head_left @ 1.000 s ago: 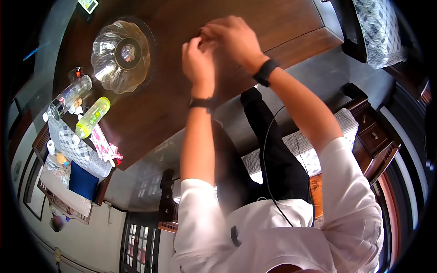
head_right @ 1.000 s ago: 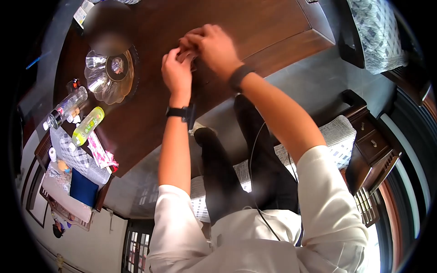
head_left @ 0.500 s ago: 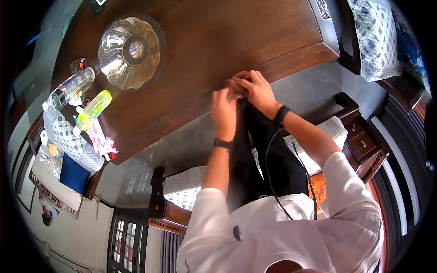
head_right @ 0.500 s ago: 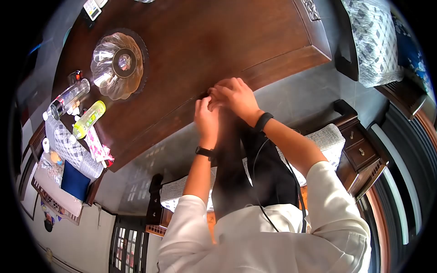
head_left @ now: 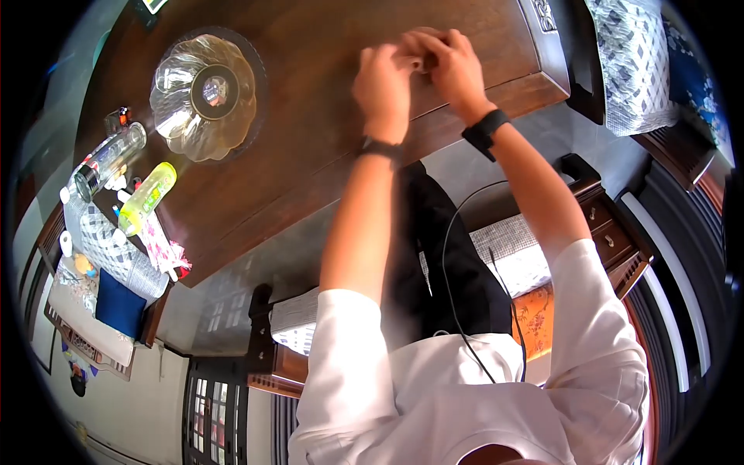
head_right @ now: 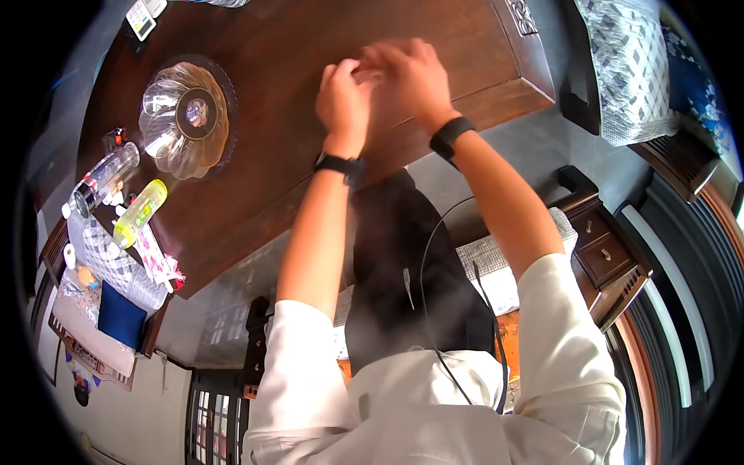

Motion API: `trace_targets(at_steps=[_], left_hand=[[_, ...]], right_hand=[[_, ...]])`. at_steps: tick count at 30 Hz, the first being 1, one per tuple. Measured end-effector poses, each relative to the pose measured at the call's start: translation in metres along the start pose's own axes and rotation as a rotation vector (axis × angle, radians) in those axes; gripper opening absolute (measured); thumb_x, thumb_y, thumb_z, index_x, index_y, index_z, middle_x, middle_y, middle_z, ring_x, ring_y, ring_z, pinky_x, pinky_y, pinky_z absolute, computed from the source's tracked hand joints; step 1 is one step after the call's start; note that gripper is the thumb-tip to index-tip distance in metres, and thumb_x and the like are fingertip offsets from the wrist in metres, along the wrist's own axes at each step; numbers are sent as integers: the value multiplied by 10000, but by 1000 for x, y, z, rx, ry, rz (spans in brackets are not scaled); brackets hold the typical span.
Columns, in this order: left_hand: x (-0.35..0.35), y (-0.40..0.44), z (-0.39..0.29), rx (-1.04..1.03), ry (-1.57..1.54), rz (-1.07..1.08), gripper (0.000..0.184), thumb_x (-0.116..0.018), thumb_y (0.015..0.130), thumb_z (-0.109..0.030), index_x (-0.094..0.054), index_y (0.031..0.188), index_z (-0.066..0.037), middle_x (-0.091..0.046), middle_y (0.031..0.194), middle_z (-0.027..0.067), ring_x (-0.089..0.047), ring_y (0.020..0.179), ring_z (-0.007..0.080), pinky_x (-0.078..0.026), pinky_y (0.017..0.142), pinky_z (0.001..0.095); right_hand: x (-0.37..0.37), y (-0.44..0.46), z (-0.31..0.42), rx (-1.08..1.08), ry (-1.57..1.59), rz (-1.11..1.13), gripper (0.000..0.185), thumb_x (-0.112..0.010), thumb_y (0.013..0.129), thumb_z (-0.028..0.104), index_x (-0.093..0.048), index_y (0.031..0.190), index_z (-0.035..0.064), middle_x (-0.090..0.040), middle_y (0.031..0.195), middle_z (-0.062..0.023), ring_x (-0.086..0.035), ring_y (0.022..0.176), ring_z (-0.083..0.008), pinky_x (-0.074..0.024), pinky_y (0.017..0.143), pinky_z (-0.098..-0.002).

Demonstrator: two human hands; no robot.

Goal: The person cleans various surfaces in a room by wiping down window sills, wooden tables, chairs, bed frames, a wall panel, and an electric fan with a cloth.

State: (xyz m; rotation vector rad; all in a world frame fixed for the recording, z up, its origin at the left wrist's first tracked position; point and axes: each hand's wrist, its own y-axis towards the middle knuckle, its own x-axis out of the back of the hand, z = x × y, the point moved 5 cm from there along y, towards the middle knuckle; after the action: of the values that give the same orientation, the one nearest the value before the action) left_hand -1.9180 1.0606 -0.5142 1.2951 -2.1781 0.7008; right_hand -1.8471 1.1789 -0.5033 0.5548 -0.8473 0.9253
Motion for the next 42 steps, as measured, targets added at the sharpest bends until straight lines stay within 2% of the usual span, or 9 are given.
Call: trace_targets(at_steps=[4, 6, 9, 14, 19, 24, 30, 34, 42], left_hand=[[-35, -25, -21, 39, -59, 180, 218, -762, 794, -205, -686, 965, -95, -632, 993, 116, -636, 898, 352, -526, 746, 438], [-47, -58, -15, -10, -62, 235, 251, -761, 801, -228, -664, 990, -94, -617, 1012, 126, -624, 913, 371, -520, 744, 460], [-41, -110, 4, -50, -9, 245, 326, -782, 780, -220, -633, 1042, -95, -589, 1000, 113, -637, 880, 361, -534, 699, 462], [-1, -147, 33, 108, -34, 309, 272, -743, 833, -220, -656, 1050, -81, -611, 988, 99, -636, 897, 347, -521, 723, 437], [-2, -139, 26, 133, 35, 312, 248, -732, 831, -188, -655, 1039, -76, -613, 993, 96, -636, 890, 341, -522, 724, 434], [-19, -108, 3, 124, 64, 145, 274, -753, 801, -156, -652, 1040, -66, -610, 1007, 101, -631, 889, 355, -519, 720, 438], [-64, -31, -60, 82, 114, 12, 268, -760, 812, -152, -659, 1040, -55, -615, 1015, 106, -631, 882, 375, -516, 742, 445], [-116, 2, -103, 26, 105, -49, 268, -763, 830, -210, -676, 1025, -48, -620, 980, 108, -646, 868, 353, -515, 732, 437], [-198, -47, -165, 87, 20, 57, 307, -802, 787, -215, -666, 1012, -56, -606, 968, 94, -636, 851, 353, -502, 702, 440]], right_hand=[[18, -39, -46, -78, -144, 72, 394, -641, 830, 109, -647, 1212, 205, -585, 1076, -100, -568, 1056, -337, -519, 872, -424], [25, -72, -51, -141, -145, 119, 483, -699, 750, 52, -626, 1207, 189, -558, 1065, -108, -555, 1037, -355, -525, 838, -435], [24, -121, -44, -208, -166, 253, 522, -658, 688, -39, -616, 1173, 151, -546, 1076, -130, -548, 1044, -374, -527, 822, -439], [3, -144, -9, -53, -3, 324, 488, -660, 692, -44, -642, 1131, 170, -551, 1041, -110, -563, 995, -340, -527, 810, -417], [10, -124, 0, -9, -2, 385, 430, -683, 725, 8, -668, 1122, 171, -575, 1043, -61, -569, 964, -296, -539, 818, -388], [24, -79, -9, 19, 44, 294, 355, -671, 810, 124, -674, 1161, 175, -623, 1167, -30, -576, 1002, -290, -533, 844, -381], [56, 2, -67, 8, 108, 157, 250, -652, 854, 150, -681, 1103, 137, -641, 1189, -30, -577, 1067, -301, -514, 883, -393], [83, 38, -129, 10, 68, 108, 285, -644, 831, 116, -684, 1111, 145, -642, 1210, -22, -572, 1068, -292, -513, 875, -373], [157, 0, -208, -73, 92, 168, 257, -646, 826, 115, -692, 1078, 128, -673, 1160, -25, -583, 1029, -303, -504, 866, -385]])
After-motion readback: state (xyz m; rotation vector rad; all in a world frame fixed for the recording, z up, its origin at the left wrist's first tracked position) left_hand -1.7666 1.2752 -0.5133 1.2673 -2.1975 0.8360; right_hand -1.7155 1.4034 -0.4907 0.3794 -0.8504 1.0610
